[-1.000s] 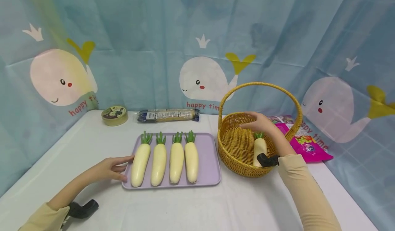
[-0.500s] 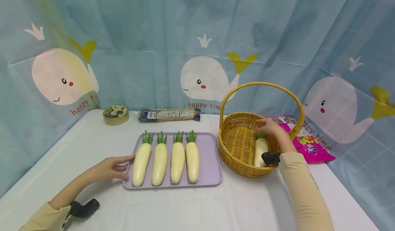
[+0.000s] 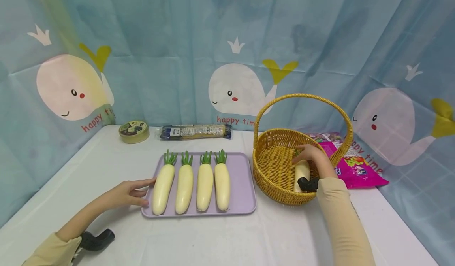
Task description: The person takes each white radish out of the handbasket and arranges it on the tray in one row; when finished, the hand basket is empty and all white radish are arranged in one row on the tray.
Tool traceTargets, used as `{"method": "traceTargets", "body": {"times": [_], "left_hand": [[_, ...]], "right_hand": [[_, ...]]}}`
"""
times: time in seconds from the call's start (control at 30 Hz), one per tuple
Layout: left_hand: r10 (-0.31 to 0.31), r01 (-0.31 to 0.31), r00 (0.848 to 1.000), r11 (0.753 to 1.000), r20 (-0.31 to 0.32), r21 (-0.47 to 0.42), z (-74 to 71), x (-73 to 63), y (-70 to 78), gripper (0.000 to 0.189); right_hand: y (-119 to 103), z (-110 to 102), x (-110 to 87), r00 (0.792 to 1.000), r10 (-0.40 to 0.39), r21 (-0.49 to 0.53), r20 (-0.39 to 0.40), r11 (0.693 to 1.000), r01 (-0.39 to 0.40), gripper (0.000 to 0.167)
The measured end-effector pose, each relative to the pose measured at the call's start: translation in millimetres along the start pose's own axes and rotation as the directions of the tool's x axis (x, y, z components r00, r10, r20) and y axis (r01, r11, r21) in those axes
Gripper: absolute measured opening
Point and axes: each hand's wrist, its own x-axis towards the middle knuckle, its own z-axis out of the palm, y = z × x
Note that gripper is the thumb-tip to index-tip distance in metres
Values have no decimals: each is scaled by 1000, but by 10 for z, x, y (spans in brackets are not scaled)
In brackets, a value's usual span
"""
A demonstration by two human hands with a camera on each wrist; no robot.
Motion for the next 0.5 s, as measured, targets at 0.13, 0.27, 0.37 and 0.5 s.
{"method": "traceTargets", "body": {"times": [0.13, 0.27, 0.37, 0.5], "left_hand": [[-5, 5, 1000, 1000, -3, 2, -1, -5, 5, 76], [-7, 7, 1000, 1000, -3, -1, -3, -3, 7, 77], [-4, 4, 1000, 1000, -3, -4, -4, 0, 0, 77], [-8, 8, 1000, 1000, 0, -7, 0, 3, -16, 78]], "right_hand": [[-26, 8, -15, 999, 37, 37, 35, 999, -39, 78], [-46, 21, -27, 995, 73, 88, 69, 993, -79, 79], [-46, 30, -23, 992, 100, 106, 77, 988, -108, 80], [-23, 39, -10, 993, 98, 124, 72, 987, -106, 79]]}}
